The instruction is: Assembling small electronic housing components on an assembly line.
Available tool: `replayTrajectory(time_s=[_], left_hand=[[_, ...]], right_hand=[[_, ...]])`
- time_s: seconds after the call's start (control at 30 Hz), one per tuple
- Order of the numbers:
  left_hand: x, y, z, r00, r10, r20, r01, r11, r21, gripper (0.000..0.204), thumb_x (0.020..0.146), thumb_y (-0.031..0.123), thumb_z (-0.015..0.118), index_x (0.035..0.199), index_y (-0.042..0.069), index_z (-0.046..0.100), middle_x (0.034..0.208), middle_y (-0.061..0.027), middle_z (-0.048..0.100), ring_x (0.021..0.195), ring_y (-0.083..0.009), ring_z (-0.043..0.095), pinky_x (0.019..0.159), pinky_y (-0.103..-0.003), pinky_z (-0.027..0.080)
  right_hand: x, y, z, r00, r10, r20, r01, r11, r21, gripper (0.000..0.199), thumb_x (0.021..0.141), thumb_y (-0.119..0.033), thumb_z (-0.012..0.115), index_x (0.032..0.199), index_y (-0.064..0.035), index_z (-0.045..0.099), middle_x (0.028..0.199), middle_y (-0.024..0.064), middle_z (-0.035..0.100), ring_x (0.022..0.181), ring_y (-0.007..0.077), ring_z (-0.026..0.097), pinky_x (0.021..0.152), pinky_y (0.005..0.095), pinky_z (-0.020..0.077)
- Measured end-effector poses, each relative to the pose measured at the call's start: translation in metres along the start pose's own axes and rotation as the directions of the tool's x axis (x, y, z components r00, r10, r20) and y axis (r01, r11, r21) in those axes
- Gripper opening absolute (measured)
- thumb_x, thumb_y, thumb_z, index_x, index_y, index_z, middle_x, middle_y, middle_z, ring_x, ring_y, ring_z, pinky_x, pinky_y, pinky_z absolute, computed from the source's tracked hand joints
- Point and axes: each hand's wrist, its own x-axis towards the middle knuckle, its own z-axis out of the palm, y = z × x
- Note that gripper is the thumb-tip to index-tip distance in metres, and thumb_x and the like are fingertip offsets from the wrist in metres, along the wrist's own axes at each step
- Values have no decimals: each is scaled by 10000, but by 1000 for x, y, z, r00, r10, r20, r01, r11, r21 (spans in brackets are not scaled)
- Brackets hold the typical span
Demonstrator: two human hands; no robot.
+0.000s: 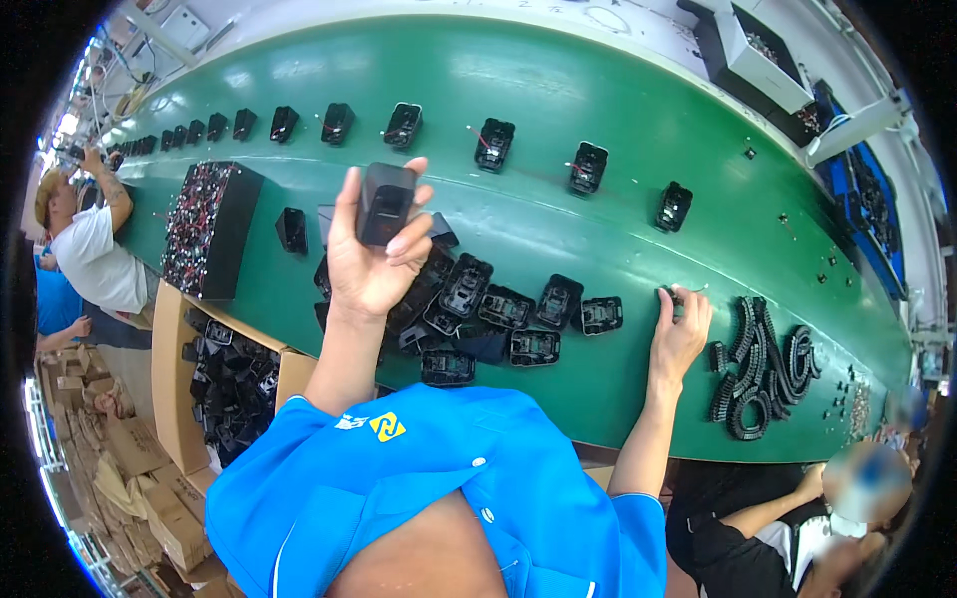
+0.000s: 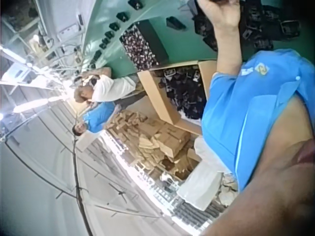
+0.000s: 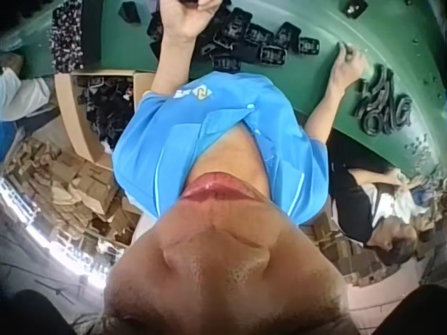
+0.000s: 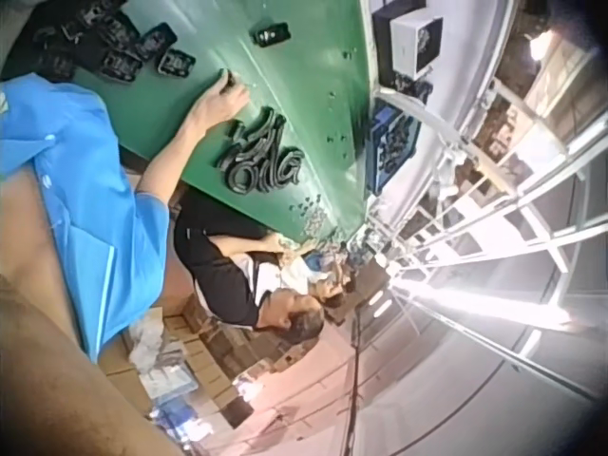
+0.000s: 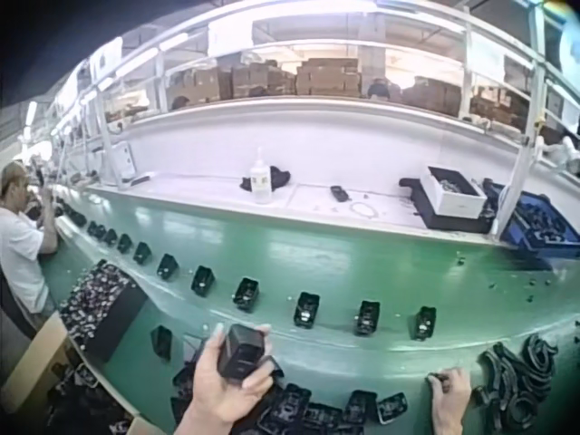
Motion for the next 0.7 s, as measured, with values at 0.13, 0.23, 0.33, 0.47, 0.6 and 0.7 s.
replayTrajectory(time_s=[0.13, 0.23, 0.33, 0.47, 0.6, 0.7], left_hand=[[-3, -9, 4, 991, -32, -131, 35, 999, 15, 597, 1015, 421, 463, 1374, -52, 413, 1135, -198, 592, 541, -137, 460, 440, -230, 338], [-6, -11, -2, 989, -80, -124, 72, 995, -65, 563, 1007, 407, 463, 1325, -57, 475, 1102, -187, 622, 516, -133, 470, 421, -223, 336], [-8, -8, -2, 991, -71, -113, 63, 995, -72, 555, 1010, 384, 457, 1355, -50, 436, 1125, -195, 599, 543, -140, 472, 438, -231, 343], [-6, -2, -7, 995, -58, -78, 53, 996, -68, 543, 1011, 360, 453, 1375, -41, 417, 1145, -201, 584, 565, -145, 477, 454, -238, 356], [-7, 2, -13, 998, -55, -13, 54, 998, -45, 520, 1002, 357, 460, 1344, -36, 475, 1132, -195, 606, 549, -140, 486, 453, -230, 374], [-9, 1, -11, 1000, 13, -17, -13, 999, 39, 502, 1014, 336, 441, 1365, -21, 467, 1166, -197, 591, 621, -144, 524, 492, -231, 414]], right_hand=[[-13, 7, 4, 1000, 1, -24, -1, 1000, 2, 119, 878, -115, 701, 973, -58, 658, 940, 40, 640, 832, 215, 582, 732, 327, 482], [-16, 16, 6, 977, -200, -67, 198, 980, -36, 124, 884, -106, 699, 990, -56, 661, 952, 43, 644, 836, 206, 583, 716, 316, 484], [-18, 8, -4, 999, -36, 27, 34, 998, 48, 117, 883, -93, 694, 988, -51, 662, 973, 45, 650, 825, 201, 587, 721, 309, 486], [-18, 3, -9, 981, 143, 132, -161, 976, 144, 99, 884, -73, 685, 977, -45, 664, 993, 47, 658, 810, 193, 594, 733, 298, 488], [-14, 5, -7, 969, 205, 138, -233, 945, 230, 64, 890, -57, 673, 952, -43, 665, 990, 48, 664, 794, 185, 603, 756, 290, 490], [-11, 12, -7, 988, 98, 116, -121, 970, 209, 56, 896, -51, 668, 950, -37, 658, 1002, 54, 683, 801, 175, 613, 770, 282, 490]])
